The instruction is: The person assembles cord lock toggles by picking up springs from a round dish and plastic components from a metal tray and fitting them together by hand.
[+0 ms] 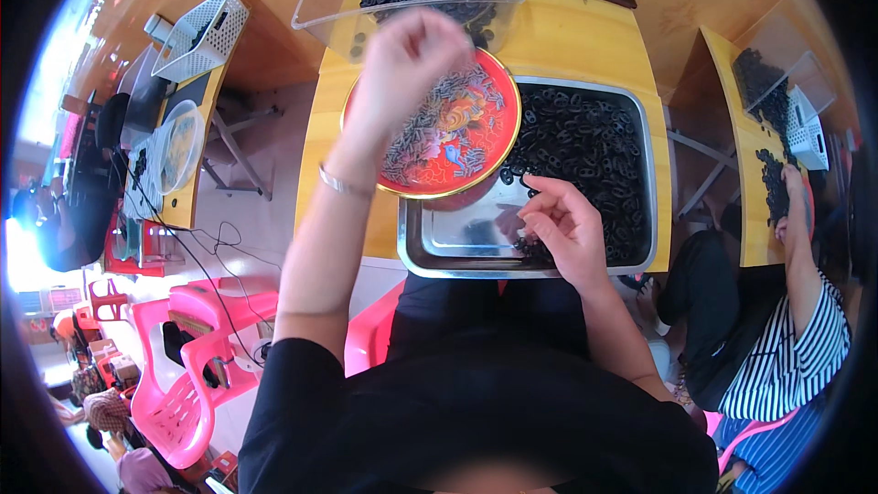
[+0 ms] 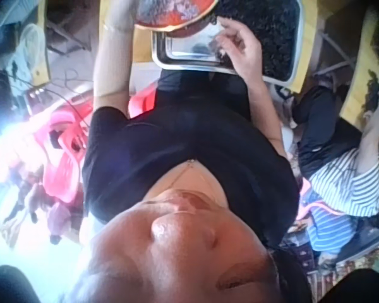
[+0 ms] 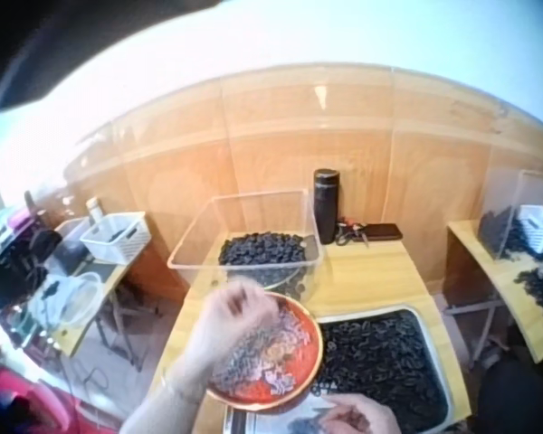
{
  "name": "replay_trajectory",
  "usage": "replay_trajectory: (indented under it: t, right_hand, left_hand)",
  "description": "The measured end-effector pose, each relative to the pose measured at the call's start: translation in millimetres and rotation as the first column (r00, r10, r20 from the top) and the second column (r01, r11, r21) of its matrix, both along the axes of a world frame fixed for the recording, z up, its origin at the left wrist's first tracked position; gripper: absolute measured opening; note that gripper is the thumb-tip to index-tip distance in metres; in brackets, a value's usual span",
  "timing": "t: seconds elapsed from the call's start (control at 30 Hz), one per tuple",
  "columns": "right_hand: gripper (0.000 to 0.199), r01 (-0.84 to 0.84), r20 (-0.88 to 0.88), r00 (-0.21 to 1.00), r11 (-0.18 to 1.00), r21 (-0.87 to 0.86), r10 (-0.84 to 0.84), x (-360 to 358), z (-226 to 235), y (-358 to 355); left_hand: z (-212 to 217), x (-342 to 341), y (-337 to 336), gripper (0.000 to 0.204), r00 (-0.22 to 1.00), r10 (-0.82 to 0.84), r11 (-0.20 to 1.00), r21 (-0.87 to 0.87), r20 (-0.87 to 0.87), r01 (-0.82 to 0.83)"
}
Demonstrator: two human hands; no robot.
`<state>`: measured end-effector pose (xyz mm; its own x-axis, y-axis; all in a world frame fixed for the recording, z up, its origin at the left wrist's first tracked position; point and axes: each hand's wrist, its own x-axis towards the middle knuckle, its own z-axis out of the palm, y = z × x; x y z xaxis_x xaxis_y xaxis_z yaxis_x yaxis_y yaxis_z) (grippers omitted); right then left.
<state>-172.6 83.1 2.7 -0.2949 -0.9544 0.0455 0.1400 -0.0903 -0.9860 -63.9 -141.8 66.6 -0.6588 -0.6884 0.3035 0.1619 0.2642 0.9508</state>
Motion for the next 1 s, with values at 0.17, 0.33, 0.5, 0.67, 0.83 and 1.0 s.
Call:
replay_trajectory:
  t: [0.17, 0.33, 0.5, 0.67, 0.83, 1.0]
  right_hand:
    - [0.026, 0.053, -0.066, 0.997, 0.997, 0.059, -0.049, -7, -3, 7]
    - [0.018, 0.062, -0.136, 0.989, 0.996, 0.065, -0.053, -13, -8, 11]
    - [0.015, 0.068, -0.118, 0.991, 0.995, 0.066, -0.06, -12, -13, 10]
    - [0.014, 0.063, -0.123, 0.991, 0.997, 0.052, -0.056, -9, -15, 10]
    - [0.014, 0.074, -0.137, 0.988, 0.996, 0.044, -0.068, -14, -13, 13]
    - [0.014, 0.092, -0.103, 0.991, 0.994, 0.052, -0.086, -16, -13, 15]
  left_hand:
    - [16, -12, -28, 0.021, 0.958, 0.278, 0.896, -0.378, 0.07, -0.233]
    - [-20, 16, 4, 0.011, 0.916, 0.226, 0.808, -0.589, 0.33, 0.013]
    - [-52, 37, 17, 0.006, 0.759, 0.344, 0.736, -0.661, 0.553, 0.147]
    - [-55, 38, 24, 0.005, 0.724, 0.427, 0.69, -0.713, 0.542, 0.127]
    - [-56, 35, 25, 0.008, 0.71, 0.462, 0.672, -0.732, 0.532, 0.111]
    - [-57, 25, 24, 0.006, 0.661, 0.483, 0.706, -0.702, 0.574, 0.093]
